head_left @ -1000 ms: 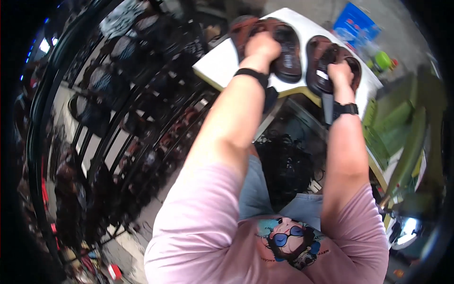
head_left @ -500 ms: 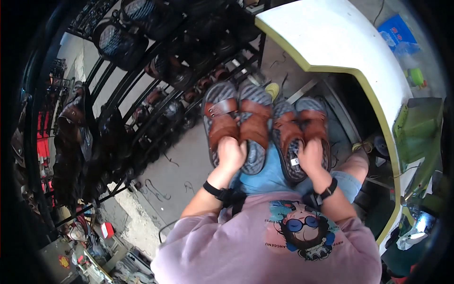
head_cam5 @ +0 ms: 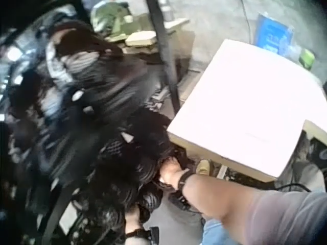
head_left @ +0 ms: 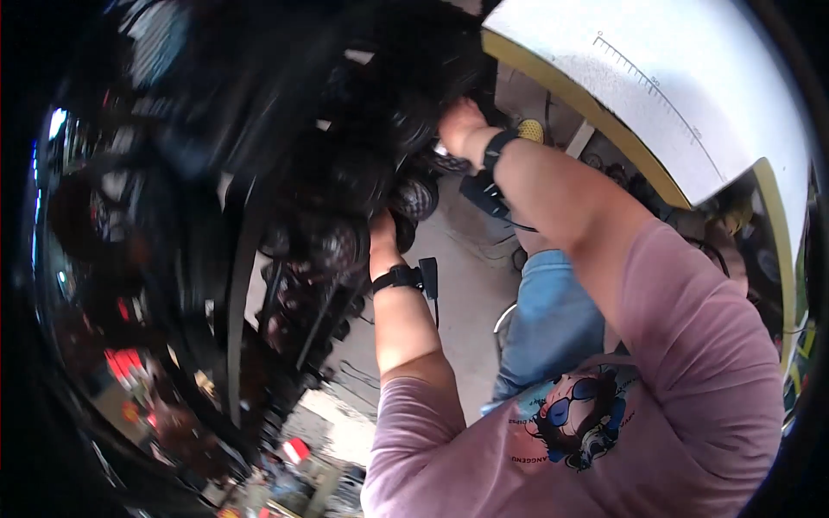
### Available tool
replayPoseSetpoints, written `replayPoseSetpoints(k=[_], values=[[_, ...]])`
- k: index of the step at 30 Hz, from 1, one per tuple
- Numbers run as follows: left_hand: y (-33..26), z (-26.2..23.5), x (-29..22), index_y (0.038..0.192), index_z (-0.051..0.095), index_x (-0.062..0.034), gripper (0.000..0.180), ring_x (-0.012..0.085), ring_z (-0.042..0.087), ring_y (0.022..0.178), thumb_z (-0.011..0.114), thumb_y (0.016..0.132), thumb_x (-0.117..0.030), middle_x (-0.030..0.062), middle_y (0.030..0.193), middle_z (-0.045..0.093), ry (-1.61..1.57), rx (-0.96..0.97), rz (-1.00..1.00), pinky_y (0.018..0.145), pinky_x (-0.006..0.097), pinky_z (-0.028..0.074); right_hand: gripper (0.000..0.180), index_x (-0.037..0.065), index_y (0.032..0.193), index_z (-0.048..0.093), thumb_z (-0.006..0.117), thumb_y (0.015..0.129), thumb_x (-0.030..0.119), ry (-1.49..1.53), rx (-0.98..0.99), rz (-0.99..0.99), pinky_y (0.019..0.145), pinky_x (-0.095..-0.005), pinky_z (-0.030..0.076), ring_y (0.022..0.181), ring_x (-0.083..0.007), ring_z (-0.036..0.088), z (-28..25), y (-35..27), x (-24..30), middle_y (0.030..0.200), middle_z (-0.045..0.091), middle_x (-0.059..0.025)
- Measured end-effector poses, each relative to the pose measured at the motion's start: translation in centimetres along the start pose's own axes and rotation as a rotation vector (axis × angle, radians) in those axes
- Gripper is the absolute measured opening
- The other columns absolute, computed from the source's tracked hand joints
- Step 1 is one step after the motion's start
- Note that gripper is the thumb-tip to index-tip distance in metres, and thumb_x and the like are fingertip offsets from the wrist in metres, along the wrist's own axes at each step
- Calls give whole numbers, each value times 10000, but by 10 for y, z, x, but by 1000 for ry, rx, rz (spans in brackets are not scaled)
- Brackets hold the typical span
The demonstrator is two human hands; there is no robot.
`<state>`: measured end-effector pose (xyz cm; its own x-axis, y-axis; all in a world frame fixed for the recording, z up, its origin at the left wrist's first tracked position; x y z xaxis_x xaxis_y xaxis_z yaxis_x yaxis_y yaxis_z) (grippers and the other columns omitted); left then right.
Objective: Trim and inspect soles of finished sandals, placing them onto storage racks.
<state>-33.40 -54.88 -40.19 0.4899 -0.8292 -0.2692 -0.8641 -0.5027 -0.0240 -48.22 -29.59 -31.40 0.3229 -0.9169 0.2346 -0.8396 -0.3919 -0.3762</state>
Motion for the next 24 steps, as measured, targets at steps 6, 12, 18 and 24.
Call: replayPoseSetpoints(k=[6,12,18,24], values=[[50,101,-80,1227,514,44,673,382,468,1193,563,817,-487,250,1290,487,-126,17,-78,1000,408,367,649,51,1294,493,577,814,479,111,-125,211,1133,-410,151,1343,-301,293,44,26,-98,1408,395,-147],[-70,-17,-139,1297,361,83,614,386,377,1251,638,802,-153,262,1337,399,-278,-453,286,1034,459,305,585,44,1328,401,630,813,200,770,-361,39,966,-393,403,1128,-352,518,33,-101,-101,1198,547,-230],[-82,171,-27,1135,491,-2,470,244,538,928,723,768,-185,135,1060,535,-471,184,-152,818,382,463,464,82,1209,542,646,787,243,541,-183,-18,925,-383,434,1043,-329,568,37,-225,-51,1142,595,-143],[-87,235,-151,1144,502,-4,498,268,554,907,714,773,-260,152,1060,551,-676,497,-176,803,391,471,570,200,1366,437,611,842,342,465,-301,-10,1049,-548,286,1168,-384,477,151,-244,-87,1290,506,-196]])
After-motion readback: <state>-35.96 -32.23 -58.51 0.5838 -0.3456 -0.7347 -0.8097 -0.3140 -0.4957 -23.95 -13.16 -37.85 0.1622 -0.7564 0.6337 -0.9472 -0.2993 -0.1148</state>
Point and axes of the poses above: each hand's wrist, its own y-axis towards the middle knuckle, its own z-axis out of the palm, x = y × z, the point moved 8 cm from there along y, towards the middle knuckle
